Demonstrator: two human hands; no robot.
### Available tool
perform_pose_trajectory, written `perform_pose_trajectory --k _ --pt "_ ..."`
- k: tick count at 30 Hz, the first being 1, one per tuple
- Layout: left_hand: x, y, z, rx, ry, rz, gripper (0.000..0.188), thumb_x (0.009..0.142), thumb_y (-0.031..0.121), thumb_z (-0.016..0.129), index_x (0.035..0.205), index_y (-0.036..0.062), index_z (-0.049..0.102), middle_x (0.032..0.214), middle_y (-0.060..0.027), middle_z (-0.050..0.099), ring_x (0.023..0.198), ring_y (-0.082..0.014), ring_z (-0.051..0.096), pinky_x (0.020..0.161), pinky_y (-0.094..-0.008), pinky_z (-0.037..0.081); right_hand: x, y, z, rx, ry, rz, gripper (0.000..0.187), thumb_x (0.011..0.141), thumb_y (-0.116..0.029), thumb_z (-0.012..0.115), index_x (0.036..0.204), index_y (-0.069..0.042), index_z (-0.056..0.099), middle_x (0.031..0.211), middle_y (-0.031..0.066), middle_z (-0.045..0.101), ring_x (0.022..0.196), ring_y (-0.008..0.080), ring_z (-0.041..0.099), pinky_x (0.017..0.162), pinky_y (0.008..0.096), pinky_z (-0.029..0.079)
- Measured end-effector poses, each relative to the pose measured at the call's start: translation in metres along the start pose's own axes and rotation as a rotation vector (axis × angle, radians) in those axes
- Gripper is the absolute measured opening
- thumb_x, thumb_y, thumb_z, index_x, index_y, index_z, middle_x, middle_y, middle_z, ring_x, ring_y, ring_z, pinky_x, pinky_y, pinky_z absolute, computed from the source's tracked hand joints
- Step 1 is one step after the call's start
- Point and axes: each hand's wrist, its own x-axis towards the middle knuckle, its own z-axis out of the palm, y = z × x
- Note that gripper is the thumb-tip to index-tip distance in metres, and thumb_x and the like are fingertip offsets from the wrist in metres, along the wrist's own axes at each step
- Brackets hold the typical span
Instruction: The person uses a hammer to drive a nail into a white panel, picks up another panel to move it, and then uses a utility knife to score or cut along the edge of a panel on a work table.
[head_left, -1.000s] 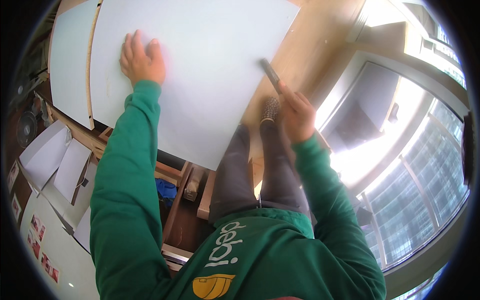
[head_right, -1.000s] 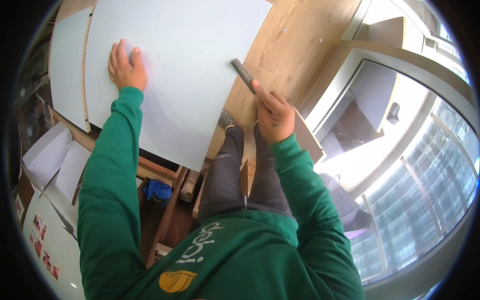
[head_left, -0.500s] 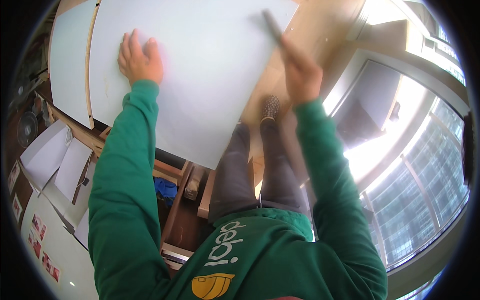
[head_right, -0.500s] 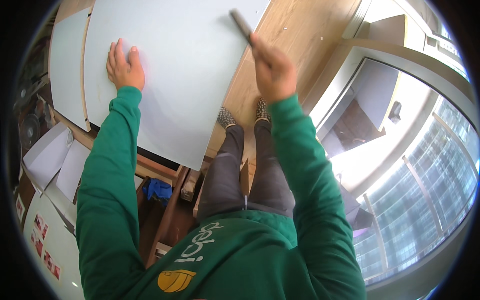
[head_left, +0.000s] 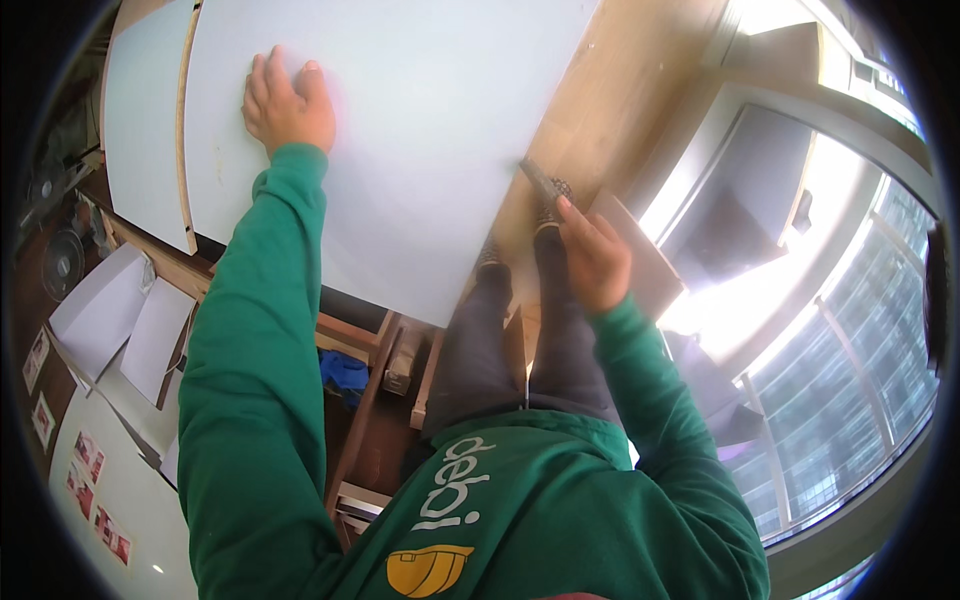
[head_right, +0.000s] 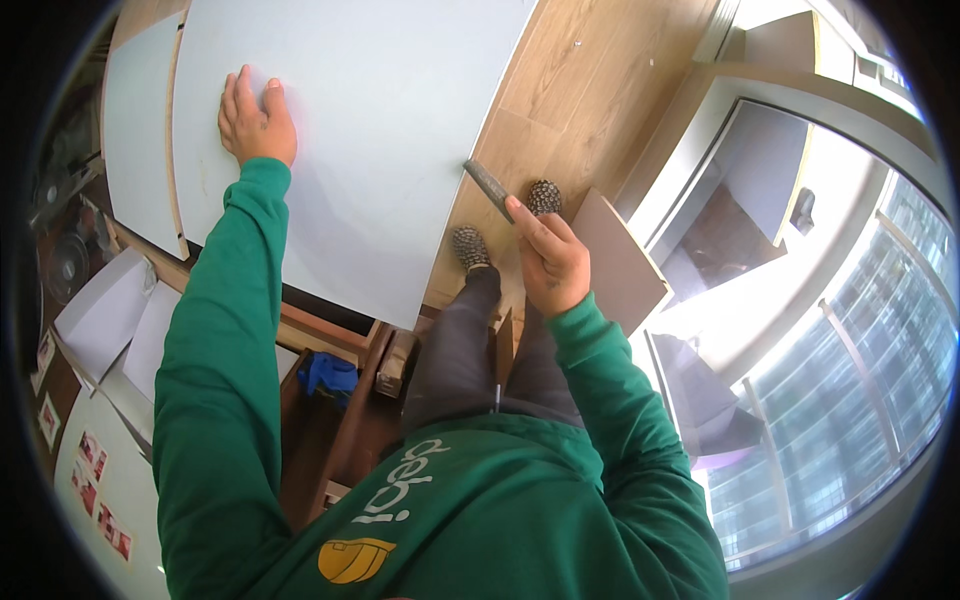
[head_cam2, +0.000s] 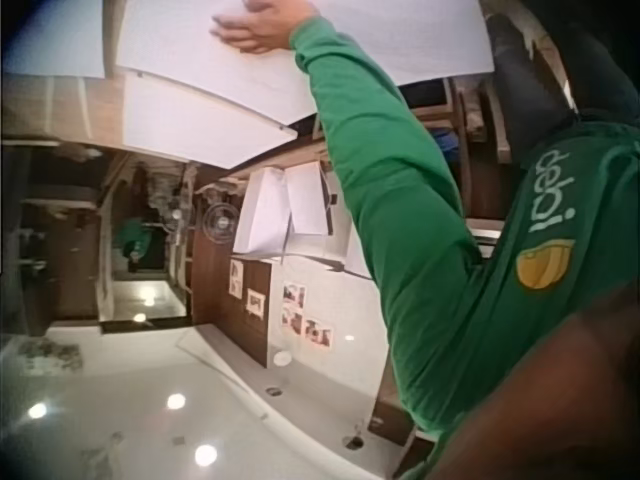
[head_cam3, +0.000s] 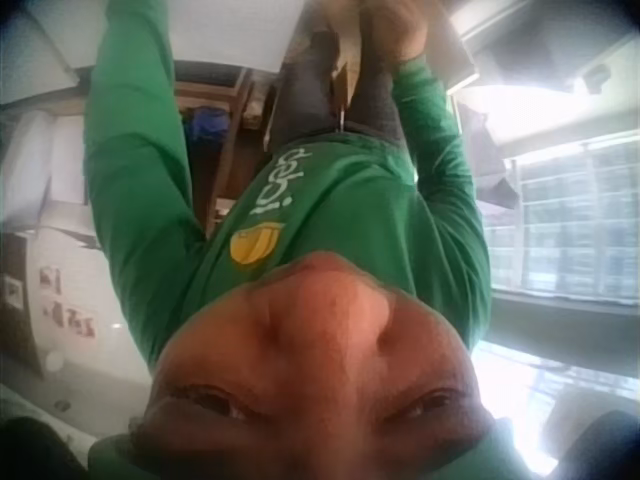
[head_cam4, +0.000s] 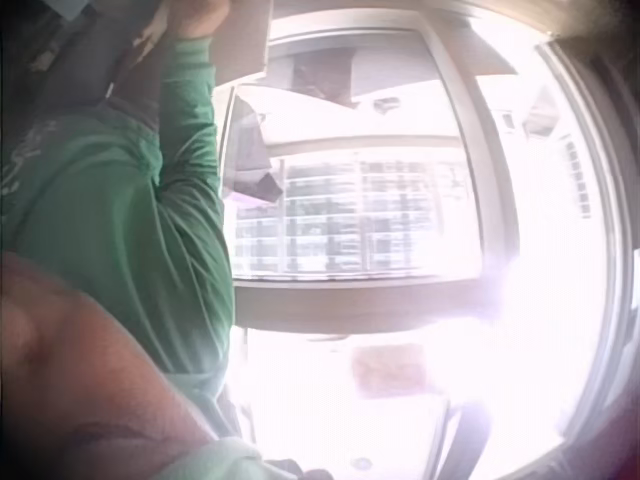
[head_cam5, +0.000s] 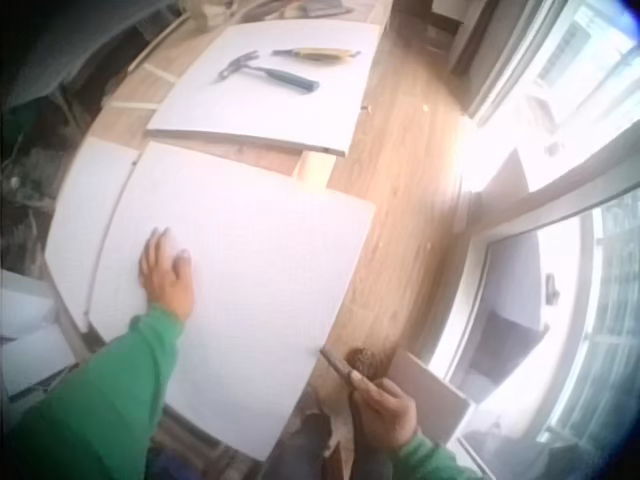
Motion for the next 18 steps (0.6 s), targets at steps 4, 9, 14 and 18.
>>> perform_pose_trajectory --k 4,9,14,18 --pt "0.001 -0.004 0.004 -0.003 0.013 0.02 0.059 0.096 0.049 0.045 0.146 0.0179 0.042 0.155 -0.0066 0.034 0.144 -0.0309 0.025 0.117 -0.0494 0.016 0.034 -0.003 0.018 -0.059 0.027 -0.047 0.04 0.089 0.002 0.061 0.126 -0.014 0.066 0.067 0.0081 0.043 0.059 0.0174 0.046 0.056 0.0289 0.042" --pt "0.0 -0.006 0.006 -0.014 0.01 0.023 0.06 0.096 0.051 0.043 0.146 0.0181 0.042 0.156 -0.0074 0.033 0.144 -0.0314 0.024 0.118 -0.049 0.015 0.059 -0.013 0.031 0.048 0.174 -0.03 0.038 0.09 0.0 0.062 0.125 -0.013 0.067 0.069 0.0089 0.047 0.06 0.016 0.048 0.056 0.0289 0.042" --pt "-0.002 -0.013 0.008 -0.017 0.03 0.026 0.061 0.096 0.053 0.043 0.147 0.0186 0.041 0.156 -0.0065 0.032 0.144 -0.031 0.024 0.117 -0.0492 0.015 -0.008 -0.012 0.031 -0.017 0.128 0.003 0.033 0.09 -0.002 0.063 0.122 -0.011 0.068 0.069 0.0074 0.053 0.063 0.0147 0.054 0.061 0.0246 0.045" --pt "0.0 -0.01 0.013 -0.039 0.032 0.038 0.062 0.095 0.054 0.042 0.147 0.0191 0.041 0.156 -0.0059 0.033 0.145 -0.0302 0.023 0.117 -0.0494 0.014 0.055 0.006 0.036 0.081 0.274 0.018 0.031 0.091 -0.005 0.064 0.121 -0.01 0.069 0.07 0.0083 0.057 0.063 0.0138 0.054 0.063 0.0248 0.046"
